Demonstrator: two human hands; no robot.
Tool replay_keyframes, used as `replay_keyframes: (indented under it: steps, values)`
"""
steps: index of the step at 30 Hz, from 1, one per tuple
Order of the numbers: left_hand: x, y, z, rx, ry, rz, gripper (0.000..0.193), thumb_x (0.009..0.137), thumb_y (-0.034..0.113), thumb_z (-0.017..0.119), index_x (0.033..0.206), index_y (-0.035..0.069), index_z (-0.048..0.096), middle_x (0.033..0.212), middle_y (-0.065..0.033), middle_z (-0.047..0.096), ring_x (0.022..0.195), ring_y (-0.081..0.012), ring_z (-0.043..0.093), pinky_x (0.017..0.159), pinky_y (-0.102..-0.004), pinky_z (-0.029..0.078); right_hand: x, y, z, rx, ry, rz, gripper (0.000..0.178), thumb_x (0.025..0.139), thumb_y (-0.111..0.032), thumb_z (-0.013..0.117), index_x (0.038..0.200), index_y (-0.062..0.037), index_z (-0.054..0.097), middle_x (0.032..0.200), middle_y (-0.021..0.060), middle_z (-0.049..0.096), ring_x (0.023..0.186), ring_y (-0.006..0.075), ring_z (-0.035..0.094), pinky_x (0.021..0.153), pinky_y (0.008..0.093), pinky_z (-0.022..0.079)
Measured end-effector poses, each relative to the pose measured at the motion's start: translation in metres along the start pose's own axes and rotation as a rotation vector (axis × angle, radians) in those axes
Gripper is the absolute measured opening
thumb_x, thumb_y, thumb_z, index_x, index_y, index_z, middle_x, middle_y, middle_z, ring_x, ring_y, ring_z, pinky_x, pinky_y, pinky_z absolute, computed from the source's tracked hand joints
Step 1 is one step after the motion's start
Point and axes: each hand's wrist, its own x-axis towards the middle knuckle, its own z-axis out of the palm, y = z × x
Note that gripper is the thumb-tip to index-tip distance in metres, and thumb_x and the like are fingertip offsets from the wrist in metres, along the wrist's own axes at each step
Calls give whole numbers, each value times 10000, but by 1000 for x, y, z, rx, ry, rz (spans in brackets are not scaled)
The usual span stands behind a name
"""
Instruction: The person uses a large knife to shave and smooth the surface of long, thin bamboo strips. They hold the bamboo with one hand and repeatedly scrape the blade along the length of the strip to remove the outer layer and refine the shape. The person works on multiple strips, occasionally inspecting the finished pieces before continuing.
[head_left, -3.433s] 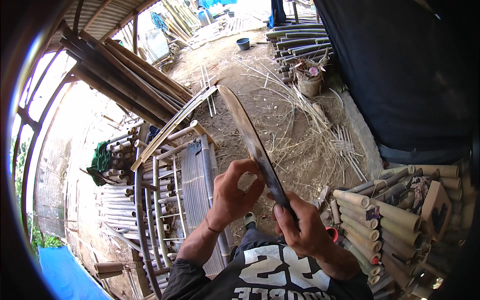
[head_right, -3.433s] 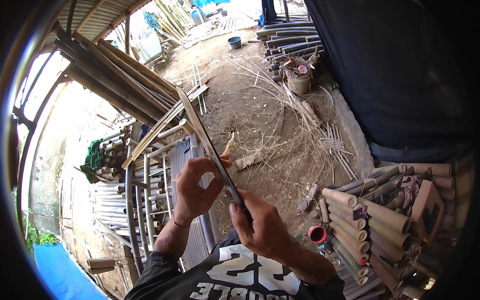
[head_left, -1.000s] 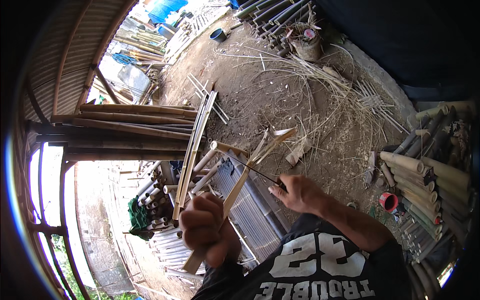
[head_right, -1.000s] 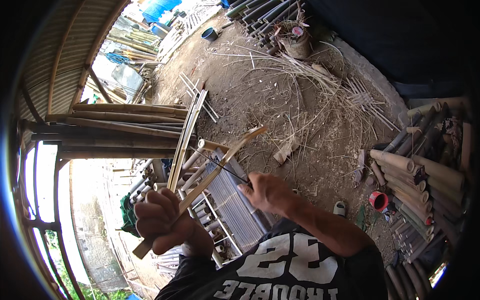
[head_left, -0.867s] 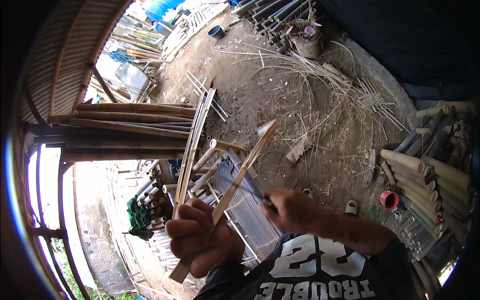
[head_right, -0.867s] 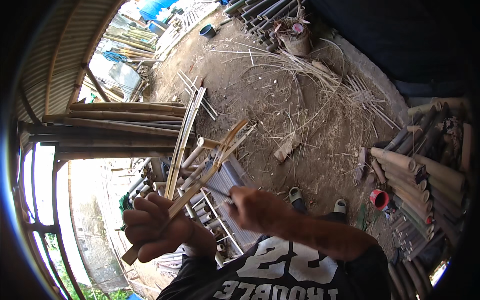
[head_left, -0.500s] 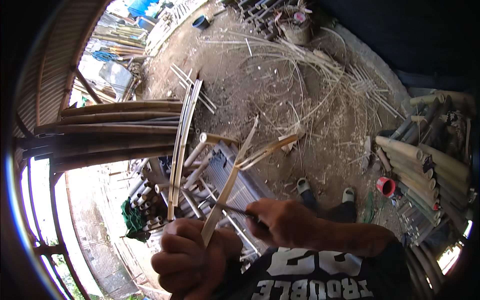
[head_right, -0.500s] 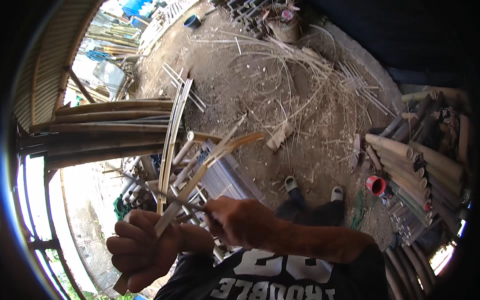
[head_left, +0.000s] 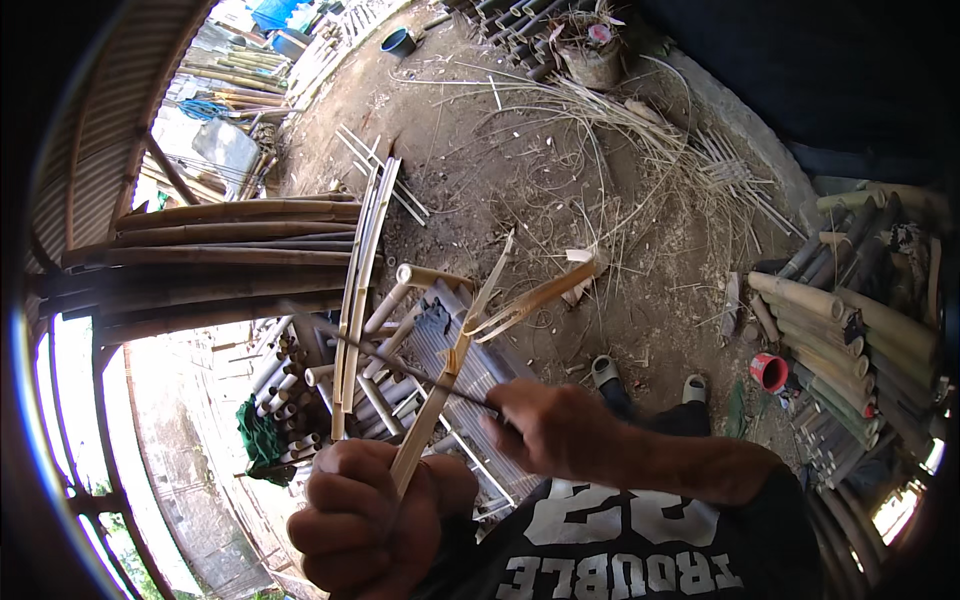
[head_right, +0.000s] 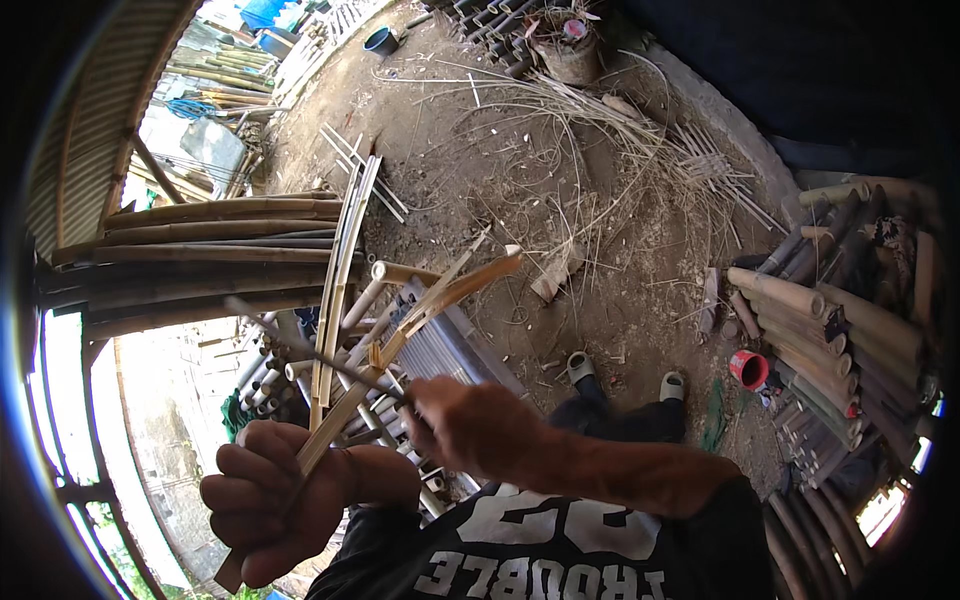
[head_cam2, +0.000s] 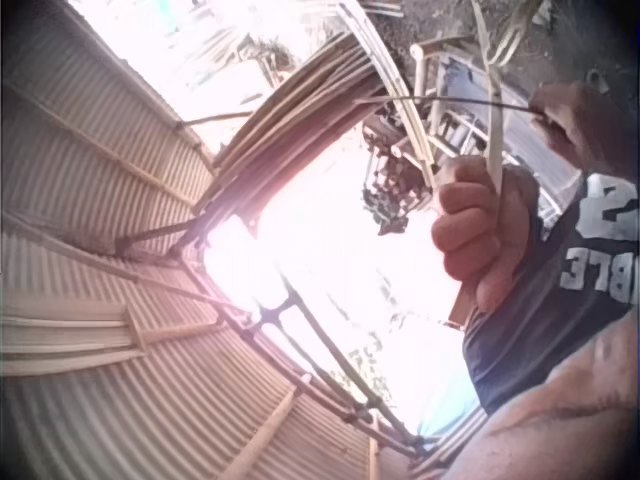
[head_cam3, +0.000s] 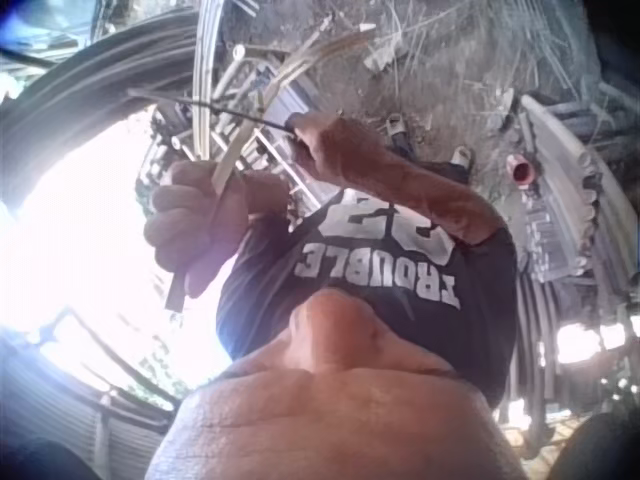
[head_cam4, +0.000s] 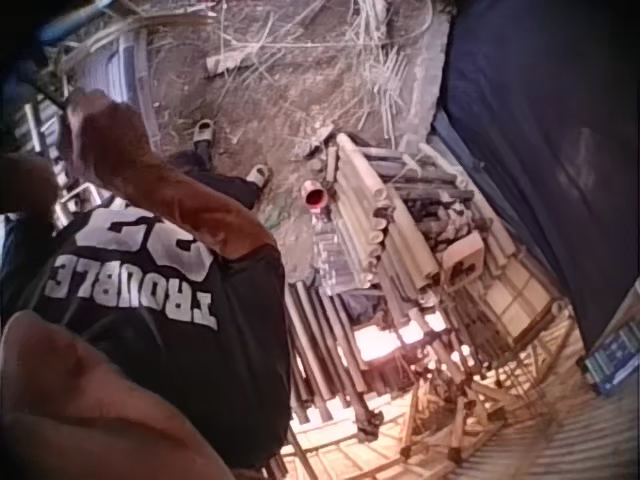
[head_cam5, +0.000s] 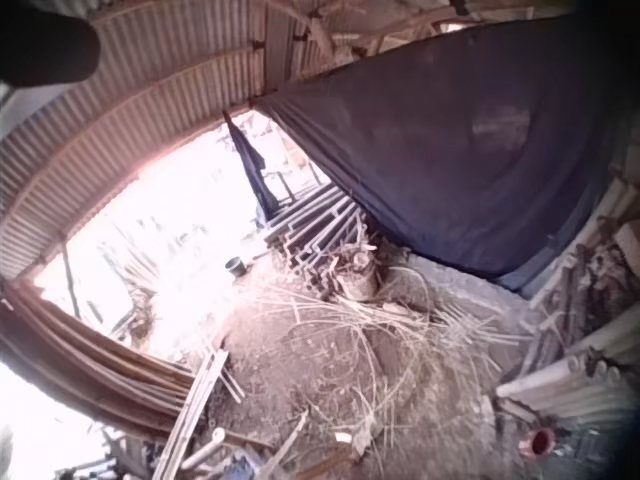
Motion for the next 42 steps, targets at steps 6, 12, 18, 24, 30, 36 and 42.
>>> replay_keyframes:
  steps: [6, 12, 18, 24, 30, 36, 42]
  values:
    - [3, 3, -16, -17, -75, -19, 486, 964, 503, 487, 641, 153, 388, 701, 21, 358, 589, -108, 329, 480, -238, 240, 3, 22, 14, -103, -47, 126, 175, 930, -167, 580, 901, 6, 597, 705, 110, 599, 527, 218, 616, 470, 340, 533]
    - [13, -7, 13, 125, 31, 62, 440, 991, 517, 422, 795, 132, 504, 782, 11, 458, 645, -141, 397, 511, -286, 314, 13, 37, 26, -83, -5, -240, 188, 939, -195, 562, 884, -20, 607, 716, 112, 613, 491, 215, 601, 453, 342, 522]
    - [18, -9, -2, 70, -23, 66, 441, 981, 544, 410, 802, 146, 471, 818, -3, 417, 658, -172, 376, 513, -291, 300, 20, 43, 33, -41, -97, 134, 172, 934, -184, 583, 900, -18, 611, 716, 105, 621, 560, 205, 628, 481, 340, 534]
    - [6, -3, -36, 104, -30, 62, 459, 978, 563, 403, 811, 141, 474, 830, -13, 425, 662, -177, 381, 509, -294, 307, 26, 55, 44, -125, 48, 182, 154, 918, -147, 589, 920, 5, 613, 719, 130, 644, 541, 213, 624, 491, 361, 543]
    - [8, -5, -39, 48, -38, 92, 454, 989, 546, 396, 836, 125, 471, 851, -25, 441, 656, -173, 376, 510, -294, 310, 23, 51, 45, 42, 56, -209, 111, 904, -107, 592, 854, -10, 606, 675, 136, 627, 548, 235, 635, 514, 369, 537]
    - [10, -6, -42, 104, -62, 83, 447, 990, 540, 400, 847, 124, 479, 859, -25, 443, 660, -174, 377, 517, -301, 316, 24, 48, 42, -79, -6, 127, 137, 917, -135, 575, 875, -6, 598, 699, 136, 609, 533, 260, 626, 495, 372, 528]
    - [10, -8, -41, 58, -70, 64, 443, 987, 543, 405, 838, 131, 471, 861, -23, 440, 665, -178, 382, 520, -311, 322, 21, 50, 43, -55, -4, 134, 131, 911, -129, 591, 871, -5, 602, 693, 151, 600, 549, 274, 621, 536, 373, 531]
